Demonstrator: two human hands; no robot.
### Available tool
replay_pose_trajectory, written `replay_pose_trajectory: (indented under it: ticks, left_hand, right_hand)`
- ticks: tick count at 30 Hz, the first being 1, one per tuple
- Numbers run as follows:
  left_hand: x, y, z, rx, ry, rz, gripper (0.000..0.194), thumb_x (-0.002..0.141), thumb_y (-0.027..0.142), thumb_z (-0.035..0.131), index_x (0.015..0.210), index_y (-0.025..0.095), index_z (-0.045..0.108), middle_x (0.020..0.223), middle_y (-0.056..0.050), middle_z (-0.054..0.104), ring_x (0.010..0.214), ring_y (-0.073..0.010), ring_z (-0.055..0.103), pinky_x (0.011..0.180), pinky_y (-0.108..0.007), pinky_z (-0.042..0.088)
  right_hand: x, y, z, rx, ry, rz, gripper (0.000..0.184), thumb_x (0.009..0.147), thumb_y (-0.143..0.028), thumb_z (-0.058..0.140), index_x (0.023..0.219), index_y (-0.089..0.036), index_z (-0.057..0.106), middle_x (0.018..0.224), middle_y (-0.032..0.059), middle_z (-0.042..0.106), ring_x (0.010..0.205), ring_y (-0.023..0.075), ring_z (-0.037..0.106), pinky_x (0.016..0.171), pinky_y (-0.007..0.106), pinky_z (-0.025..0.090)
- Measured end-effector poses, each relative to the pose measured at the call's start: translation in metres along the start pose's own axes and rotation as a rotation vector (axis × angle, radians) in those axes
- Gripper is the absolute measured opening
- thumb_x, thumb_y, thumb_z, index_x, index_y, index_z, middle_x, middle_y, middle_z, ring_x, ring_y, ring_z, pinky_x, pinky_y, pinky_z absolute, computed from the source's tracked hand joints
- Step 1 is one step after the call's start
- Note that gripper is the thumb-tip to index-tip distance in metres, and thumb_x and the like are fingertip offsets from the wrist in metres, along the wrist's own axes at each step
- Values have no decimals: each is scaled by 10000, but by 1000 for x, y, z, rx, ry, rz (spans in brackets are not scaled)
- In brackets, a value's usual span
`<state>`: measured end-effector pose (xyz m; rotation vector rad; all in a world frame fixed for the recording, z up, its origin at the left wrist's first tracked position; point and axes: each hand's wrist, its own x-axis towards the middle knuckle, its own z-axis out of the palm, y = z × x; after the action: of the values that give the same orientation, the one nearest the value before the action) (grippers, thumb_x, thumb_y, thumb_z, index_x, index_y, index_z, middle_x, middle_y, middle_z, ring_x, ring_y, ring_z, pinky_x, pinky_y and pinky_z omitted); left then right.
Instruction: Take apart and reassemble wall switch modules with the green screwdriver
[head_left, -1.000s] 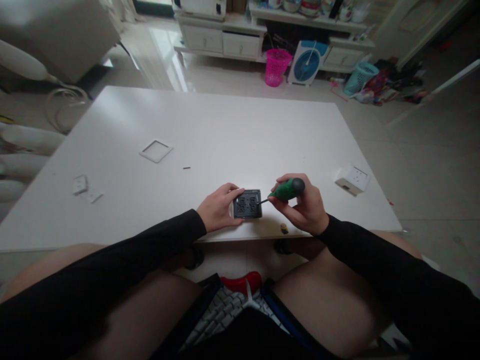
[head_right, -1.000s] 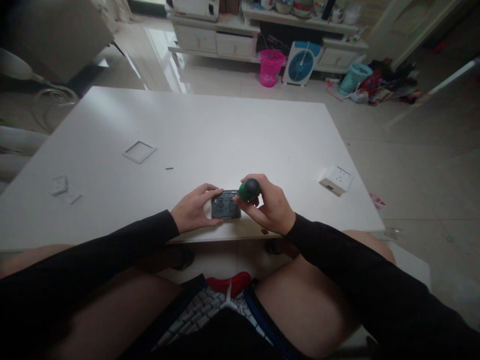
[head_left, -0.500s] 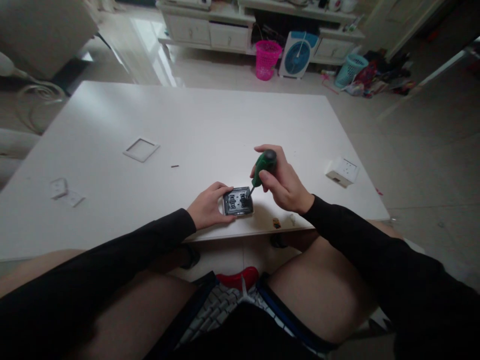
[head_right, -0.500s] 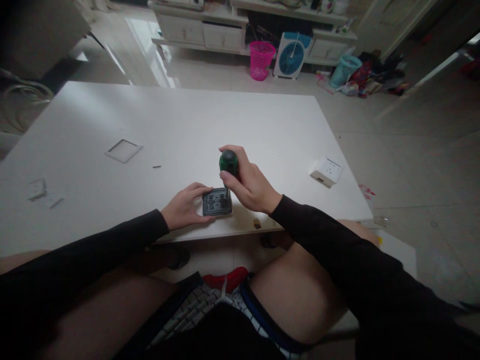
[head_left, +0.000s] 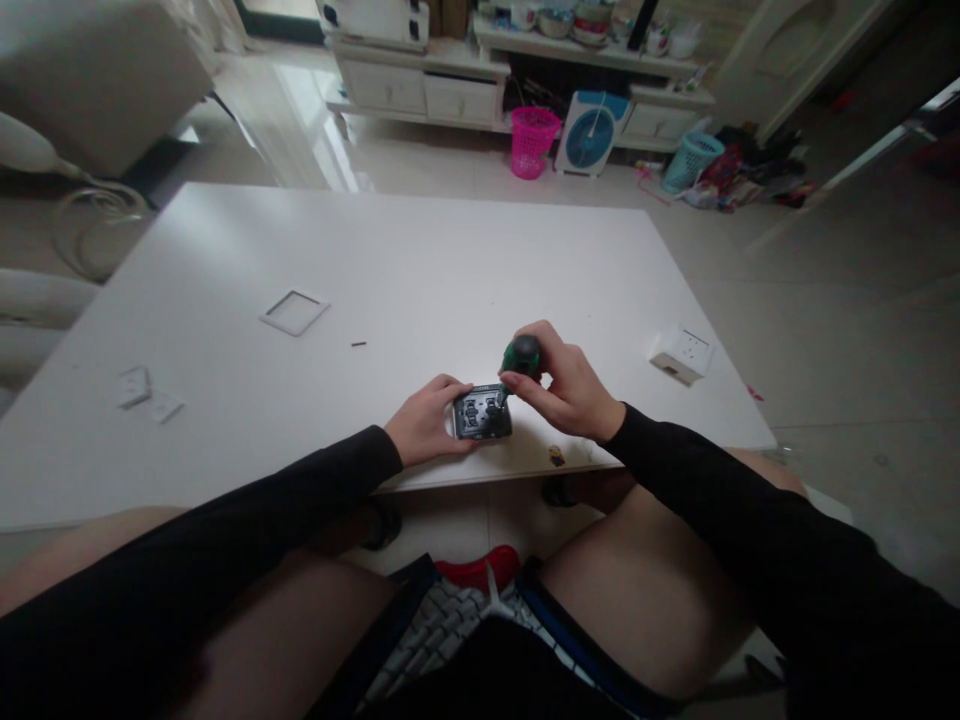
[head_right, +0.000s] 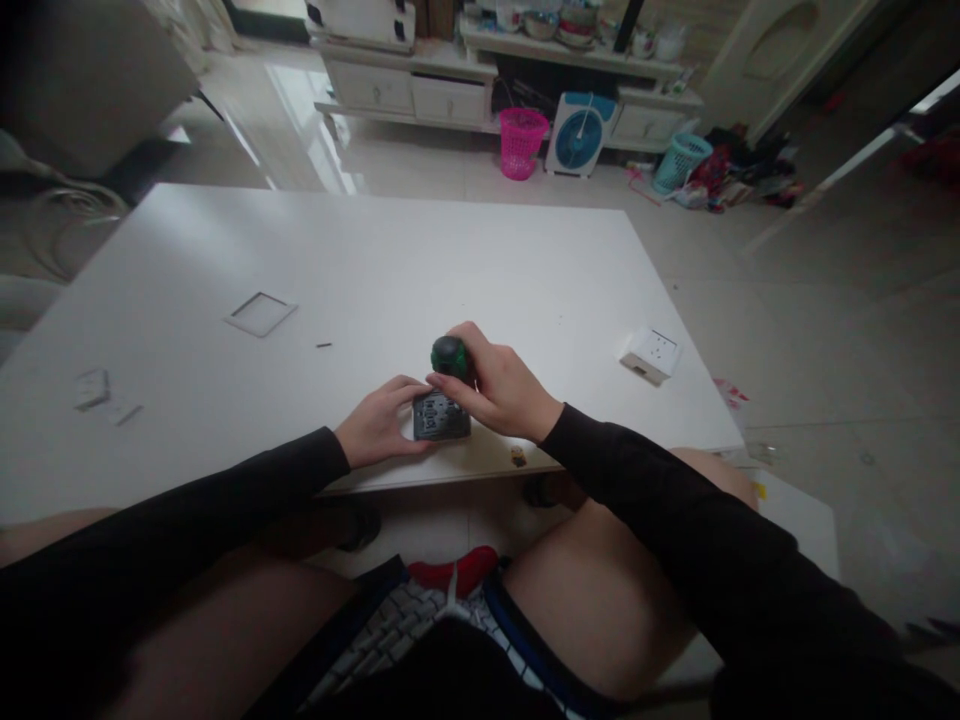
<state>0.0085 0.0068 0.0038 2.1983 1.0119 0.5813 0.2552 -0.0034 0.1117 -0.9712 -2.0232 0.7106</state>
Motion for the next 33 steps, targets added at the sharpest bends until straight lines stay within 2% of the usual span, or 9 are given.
replay_pose_trajectory:
  ticks: [6, 12, 16, 18, 20, 23, 26, 28, 33]
  left_hand:
    - [1, 0, 1, -18, 2, 7, 711, 697, 395, 877, 1334, 200, 627, 1238, -106, 656, 1144, -295, 681, 1075, -486, 570]
    - [2, -4, 2, -56, -31, 16, 694, 708, 366, 867, 1337, 199, 626, 1249, -106, 638, 1147, -297, 677, 1076, -491, 566]
    - [3, -2, 2, -56, -24, 2, 673, 689, 366, 882, 1291, 182, 644, 1230, -113, 638, 1138, -306, 681, 1074, -495, 568]
    - [3, 0, 2, -55, -15, 3, 655, 686, 365, 887, 1270, 184, 653, 1221, -113, 640, 1127, -304, 683, 1069, -495, 571]
    - [2, 2, 2, -54, -7, 6, 653, 681, 360, 893, 1266, 191, 657, 1198, -105, 648, 1109, -298, 685, 1053, -488, 581]
    - [2, 4, 1, -52, -6, 7, 671, 678, 360, 899, 1284, 206, 656, 1183, -94, 657, 1091, -291, 690, 1027, -476, 594]
    - [2, 5, 1, -52, -7, 6, 680, 677, 371, 904, 1289, 203, 658, 1187, -96, 657, 1089, -289, 692, 1029, -477, 593]
    - [2, 4, 1, -47, -5, 1, 693, 673, 375, 908, 1293, 196, 656, 1195, -102, 655, 1092, -293, 691, 1035, -482, 589]
    - [3, 1, 1, -39, -16, 5, 706, 681, 373, 900, 1311, 188, 641, 1207, -105, 645, 1109, -291, 682, 1049, -479, 582]
  right_hand:
    - [10, -4, -3, -130, 77, 28, 430, 873, -523, 787, 853, -264, 445, 642, -87, 475, 551, 100, 406, 543, 268, 335]
    - [24, -10, 4, -196, 66, 72, 351, 845, -529, 801, 909, -241, 611, 673, -52, 586, 603, 129, 501, 634, 298, 411]
    - [32, -10, 17, 125, 51, 90, 205, 897, -407, 760, 955, -219, 699, 951, 41, 762, 869, 185, 698, 791, 336, 546]
    - [32, -6, 25, 365, 55, 170, 253, 882, -419, 789, 999, -220, 688, 903, 20, 754, 789, 169, 717, 708, 314, 568]
    - [29, -1, 30, 519, 91, 245, 320, 854, -457, 830, 976, -230, 639, 738, -47, 676, 591, 129, 652, 564, 270, 525]
    - [20, 4, 33, 605, 146, 232, 401, 849, -543, 823, 978, -254, 577, 635, -102, 578, 472, 96, 532, 484, 240, 444]
    - [12, 4, 32, 685, 142, 159, 504, 926, -688, 630, 1183, -258, 575, 687, -73, 593, 545, 129, 546, 537, 277, 467]
    - [9, 3, 30, 683, 132, 161, 535, 966, -698, 532, 1263, -254, 566, 742, -46, 609, 609, 149, 577, 584, 300, 491]
    - [8, 2, 23, 579, 150, 184, 388, 962, -624, 663, 1064, -252, 615, 875, 3, 696, 807, 174, 685, 746, 336, 570]
